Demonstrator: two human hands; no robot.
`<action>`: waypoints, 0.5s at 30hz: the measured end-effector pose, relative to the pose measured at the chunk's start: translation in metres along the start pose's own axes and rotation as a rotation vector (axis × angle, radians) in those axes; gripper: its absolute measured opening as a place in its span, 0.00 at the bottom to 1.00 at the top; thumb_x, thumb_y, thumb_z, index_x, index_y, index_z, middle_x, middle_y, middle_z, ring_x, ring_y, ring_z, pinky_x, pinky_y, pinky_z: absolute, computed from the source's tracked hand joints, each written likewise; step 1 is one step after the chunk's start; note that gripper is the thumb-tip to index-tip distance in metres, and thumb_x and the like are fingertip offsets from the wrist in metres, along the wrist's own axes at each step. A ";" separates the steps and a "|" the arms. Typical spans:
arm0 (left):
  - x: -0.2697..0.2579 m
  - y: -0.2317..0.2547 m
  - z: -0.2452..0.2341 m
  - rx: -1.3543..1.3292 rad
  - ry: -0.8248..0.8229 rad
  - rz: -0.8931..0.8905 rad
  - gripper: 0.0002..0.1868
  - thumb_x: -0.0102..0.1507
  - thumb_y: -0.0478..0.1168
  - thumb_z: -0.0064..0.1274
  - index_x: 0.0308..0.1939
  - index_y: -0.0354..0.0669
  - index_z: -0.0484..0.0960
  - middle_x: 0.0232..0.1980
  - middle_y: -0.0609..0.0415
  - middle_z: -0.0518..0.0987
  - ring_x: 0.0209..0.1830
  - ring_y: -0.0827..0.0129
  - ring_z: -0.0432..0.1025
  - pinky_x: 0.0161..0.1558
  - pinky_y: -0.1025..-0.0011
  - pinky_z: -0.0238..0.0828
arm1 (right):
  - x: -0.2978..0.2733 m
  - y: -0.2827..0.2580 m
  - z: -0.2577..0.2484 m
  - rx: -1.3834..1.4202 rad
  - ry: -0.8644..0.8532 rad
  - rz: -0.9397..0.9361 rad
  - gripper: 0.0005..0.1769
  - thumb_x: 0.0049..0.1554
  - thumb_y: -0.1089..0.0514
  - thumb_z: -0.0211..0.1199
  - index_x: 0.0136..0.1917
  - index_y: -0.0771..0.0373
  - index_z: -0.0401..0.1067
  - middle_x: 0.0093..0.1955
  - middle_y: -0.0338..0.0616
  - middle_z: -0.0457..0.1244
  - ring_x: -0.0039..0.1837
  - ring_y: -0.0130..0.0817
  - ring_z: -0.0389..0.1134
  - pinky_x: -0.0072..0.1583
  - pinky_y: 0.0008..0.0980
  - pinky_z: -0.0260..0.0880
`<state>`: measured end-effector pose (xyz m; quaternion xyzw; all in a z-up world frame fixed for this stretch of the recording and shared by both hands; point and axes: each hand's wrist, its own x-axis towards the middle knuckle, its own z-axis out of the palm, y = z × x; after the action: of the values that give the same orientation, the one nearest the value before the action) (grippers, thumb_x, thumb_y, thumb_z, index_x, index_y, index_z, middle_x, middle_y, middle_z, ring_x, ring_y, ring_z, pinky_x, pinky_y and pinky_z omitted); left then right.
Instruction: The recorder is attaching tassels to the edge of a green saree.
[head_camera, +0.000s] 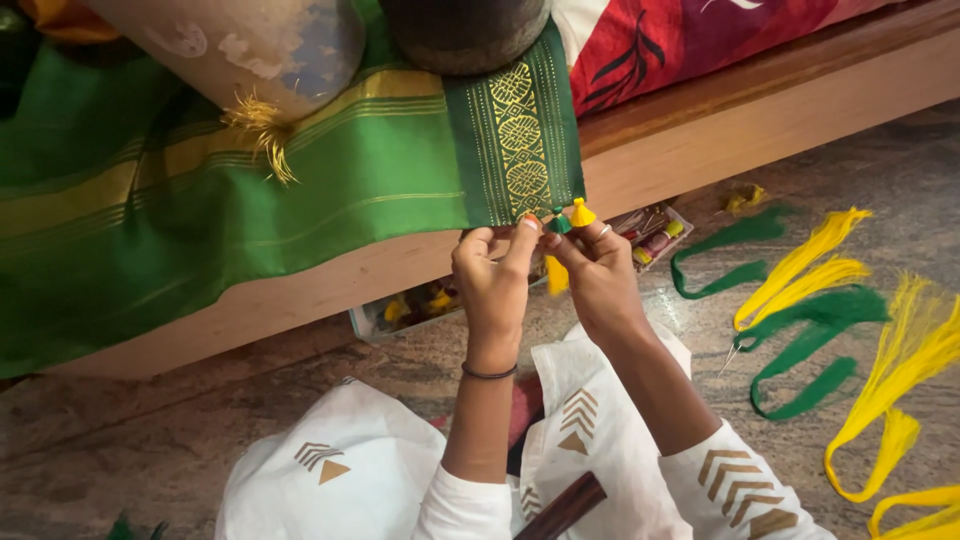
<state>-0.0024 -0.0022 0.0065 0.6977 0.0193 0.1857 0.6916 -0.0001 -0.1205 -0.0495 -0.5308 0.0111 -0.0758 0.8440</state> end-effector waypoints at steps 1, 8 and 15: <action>0.001 0.000 0.000 -0.001 -0.001 0.002 0.11 0.61 0.40 0.61 0.37 0.31 0.87 0.35 0.52 0.85 0.36 0.72 0.77 0.45 0.72 0.72 | 0.002 0.002 -0.001 0.000 0.000 -0.003 0.09 0.62 0.68 0.63 0.56 0.68 0.74 0.50 0.38 0.70 0.52 0.22 0.69 0.56 0.25 0.70; 0.003 -0.015 0.002 -0.328 -0.080 -0.192 0.10 0.64 0.36 0.58 0.36 0.27 0.83 0.32 0.55 0.81 0.28 0.80 0.69 0.30 0.77 0.64 | -0.002 -0.016 0.015 0.053 -0.035 0.045 0.06 0.63 0.67 0.61 0.54 0.69 0.74 0.49 0.41 0.69 0.51 0.26 0.70 0.55 0.27 0.71; 0.001 -0.007 0.002 0.092 0.043 0.143 0.11 0.63 0.38 0.62 0.36 0.28 0.84 0.35 0.51 0.84 0.33 0.73 0.77 0.38 0.75 0.72 | -0.017 -0.015 0.026 0.149 0.012 -0.098 0.16 0.62 0.70 0.58 0.61 0.64 0.59 0.56 0.45 0.64 0.57 0.30 0.69 0.59 0.31 0.73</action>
<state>0.0007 -0.0040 0.0002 0.7243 -0.0071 0.2482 0.6432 -0.0160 -0.1013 -0.0256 -0.4662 -0.0156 -0.1208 0.8763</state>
